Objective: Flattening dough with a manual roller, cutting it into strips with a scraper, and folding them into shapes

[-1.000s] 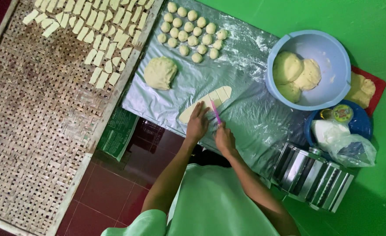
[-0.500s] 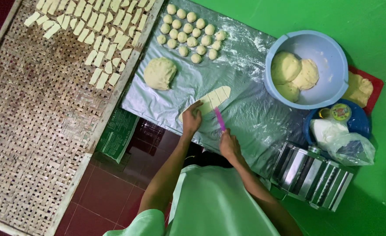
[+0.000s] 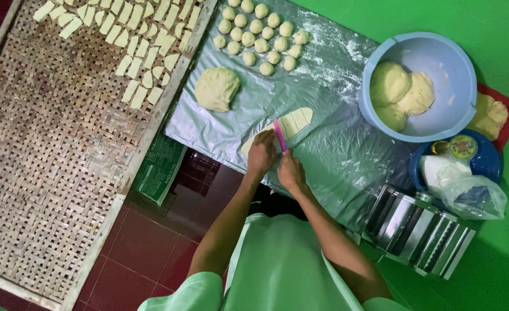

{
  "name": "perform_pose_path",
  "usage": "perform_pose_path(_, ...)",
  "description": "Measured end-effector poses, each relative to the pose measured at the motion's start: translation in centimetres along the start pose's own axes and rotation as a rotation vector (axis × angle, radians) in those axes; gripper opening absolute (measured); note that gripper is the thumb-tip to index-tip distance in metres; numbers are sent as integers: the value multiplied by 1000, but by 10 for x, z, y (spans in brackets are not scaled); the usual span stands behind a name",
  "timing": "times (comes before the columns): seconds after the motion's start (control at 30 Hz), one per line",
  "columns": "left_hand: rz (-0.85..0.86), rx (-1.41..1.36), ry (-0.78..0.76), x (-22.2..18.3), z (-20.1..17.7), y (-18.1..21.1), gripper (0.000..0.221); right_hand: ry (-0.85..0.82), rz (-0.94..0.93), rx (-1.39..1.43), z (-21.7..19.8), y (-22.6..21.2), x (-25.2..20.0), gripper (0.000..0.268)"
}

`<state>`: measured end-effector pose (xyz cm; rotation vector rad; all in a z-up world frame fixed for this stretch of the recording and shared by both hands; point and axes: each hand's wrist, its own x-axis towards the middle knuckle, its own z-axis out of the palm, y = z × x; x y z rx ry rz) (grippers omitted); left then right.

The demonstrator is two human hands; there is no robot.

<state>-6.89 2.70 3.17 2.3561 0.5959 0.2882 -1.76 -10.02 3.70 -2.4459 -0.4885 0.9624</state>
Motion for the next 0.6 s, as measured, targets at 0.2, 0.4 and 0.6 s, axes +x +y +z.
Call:
perform_pose_path(0.2, 139, 162, 8, -2, 6, -4, 39, -41, 13, -40, 2, 2, 4, 29)
perform_pose_path(0.4, 163, 196, -63, -5, 3, -2, 47, -117, 63, -74, -8, -9, 2, 34)
perform_pose_path(0.6, 65, 160, -135, -9, -1, 8, 50, -99, 52, -68, 0, -14, 29, 34)
